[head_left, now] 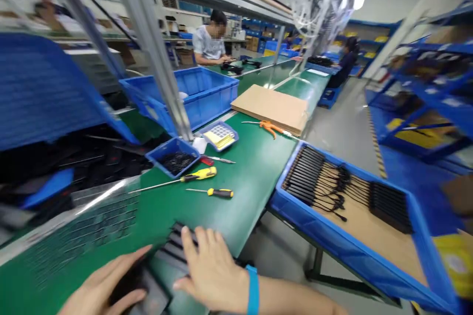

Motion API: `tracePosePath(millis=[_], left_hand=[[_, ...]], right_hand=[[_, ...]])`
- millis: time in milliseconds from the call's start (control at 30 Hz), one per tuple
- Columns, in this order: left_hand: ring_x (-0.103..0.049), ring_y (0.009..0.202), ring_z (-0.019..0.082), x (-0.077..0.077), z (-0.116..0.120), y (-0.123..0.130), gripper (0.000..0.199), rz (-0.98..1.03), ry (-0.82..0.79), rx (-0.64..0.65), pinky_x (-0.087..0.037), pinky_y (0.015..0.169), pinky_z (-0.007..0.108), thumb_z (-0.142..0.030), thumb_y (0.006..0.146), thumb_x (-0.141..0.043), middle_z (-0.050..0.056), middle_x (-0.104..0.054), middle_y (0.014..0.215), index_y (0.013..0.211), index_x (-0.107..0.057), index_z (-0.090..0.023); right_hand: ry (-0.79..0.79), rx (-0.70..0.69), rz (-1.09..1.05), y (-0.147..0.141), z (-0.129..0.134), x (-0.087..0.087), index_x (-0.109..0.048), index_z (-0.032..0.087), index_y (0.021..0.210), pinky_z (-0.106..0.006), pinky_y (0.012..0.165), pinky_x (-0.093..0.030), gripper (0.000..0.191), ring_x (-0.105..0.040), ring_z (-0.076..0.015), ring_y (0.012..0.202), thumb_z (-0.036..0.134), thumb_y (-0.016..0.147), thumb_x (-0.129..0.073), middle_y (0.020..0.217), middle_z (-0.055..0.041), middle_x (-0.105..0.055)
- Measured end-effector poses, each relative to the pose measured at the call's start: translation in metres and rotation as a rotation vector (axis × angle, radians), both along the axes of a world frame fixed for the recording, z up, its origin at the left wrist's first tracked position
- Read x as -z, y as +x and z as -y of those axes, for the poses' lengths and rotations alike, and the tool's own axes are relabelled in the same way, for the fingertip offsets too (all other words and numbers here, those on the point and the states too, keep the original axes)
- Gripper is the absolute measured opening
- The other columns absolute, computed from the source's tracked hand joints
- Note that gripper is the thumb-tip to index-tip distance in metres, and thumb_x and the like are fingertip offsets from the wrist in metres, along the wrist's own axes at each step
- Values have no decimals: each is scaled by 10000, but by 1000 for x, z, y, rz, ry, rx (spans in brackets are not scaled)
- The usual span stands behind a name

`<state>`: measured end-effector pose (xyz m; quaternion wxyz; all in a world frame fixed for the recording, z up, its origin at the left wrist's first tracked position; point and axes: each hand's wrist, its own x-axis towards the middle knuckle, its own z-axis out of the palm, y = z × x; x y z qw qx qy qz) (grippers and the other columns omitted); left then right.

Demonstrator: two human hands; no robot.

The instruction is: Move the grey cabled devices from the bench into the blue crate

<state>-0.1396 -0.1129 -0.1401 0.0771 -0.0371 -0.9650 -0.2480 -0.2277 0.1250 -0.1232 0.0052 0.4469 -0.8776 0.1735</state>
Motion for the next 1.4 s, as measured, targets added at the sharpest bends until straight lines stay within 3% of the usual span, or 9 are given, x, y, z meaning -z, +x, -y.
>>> tracePosePath(millis=[167, 267, 367, 533, 667, 933, 1167, 1267, 1400], left_hand=[[-638, 980, 233, -40, -47, 6, 606, -1, 51, -166, -545, 839, 346, -454, 807, -671, 90, -626, 1111, 1345, -475, -257], [-577, 1100, 275, -53, -46, 10, 753, 88, -53, -220, -490, 921, 422, -439, 718, -765, 131, -580, 1226, 1364, -446, -221], [-590, 1087, 269, -62, -35, 24, 682, 231, -16, -127, -454, 948, 414, -419, 689, -791, 112, -635, 1173, 1279, -529, -199], [-604, 963, 241, -54, -45, 33, 728, 120, 101, -142, -476, 880, 384, -530, 627, -788, 85, -646, 1020, 1223, -557, -182], [-543, 1095, 275, -41, -63, 32, 860, 29, 176, -227, -475, 932, 438, -585, 645, -756, 133, -549, 1175, 1345, -450, -191], [-293, 1395, 337, -38, -107, 33, 1038, -12, 937, -386, -273, 1120, 567, -673, 759, -609, 236, -237, 1524, 1512, -91, -180], [-337, 1379, 263, -99, -163, 8, 652, 23, 1405, -280, -275, 1155, 435, -517, 905, -481, 106, -393, 1480, 1449, -333, -190], [-415, 1315, 254, -128, -144, -12, 681, 12, 1212, -212, -344, 1109, 417, -418, 865, -554, 77, -466, 1418, 1461, -293, -213], [-428, 1265, 319, -133, -114, -36, 912, 99, 504, -131, -341, 1079, 481, -354, 715, -679, 139, -430, 1420, 1484, -225, -166]], right_hand=[[17, -34, 54, 7, 1, -6, -294, 35, 1470, -554, 915, -451, 1007, -505, -387, 1087, 555, 717, -714, 1294, -255, -506], [25, -48, -37, 8, -1, -3, -338, 39, 1454, -505, 845, -484, 827, -527, -363, 1025, 312, 755, -687, 1249, -245, -535], [-24, -79, -139, 7, -6, 4, -373, 55, 1434, -483, 776, -492, 777, -538, -354, 963, 386, 791, -658, 1200, -244, -549], [-136, -133, -159, 10, -6, 8, -323, 58, 1443, -506, 785, -478, 1029, -519, -383, 1002, 673, 692, -665, 1192, -250, -524], [-113, -114, -129, 19, -1, 6, -332, 28, 1436, -520, 839, -460, 941, -491, -391, 1034, 432, 682, -725, 1212, -258, -498], [-205, -146, 506, 1, -19, -19, -222, 71, 1486, -438, 1004, -445, 787, -498, -277, 1181, 257, 788, -534, 1272, -186, -469], [-367, -294, 526, 6, -29, -57, -38, 169, 1528, -472, 1138, -293, 690, -188, -249, 1433, 452, 979, -344, 1534, -153, -198], [-417, -360, 461, -12, -34, -62, -71, 164, 1531, -585, 1148, -165, 851, -56, -332, 1449, 682, 907, -331, 1573, -155, -112], [-713, -338, 556, -59, -47, -58, -55, 207, 1527, -520, 1135, -267, 762, -222, -297, 1422, 655, 939, -242, 1555, -123, -207]])
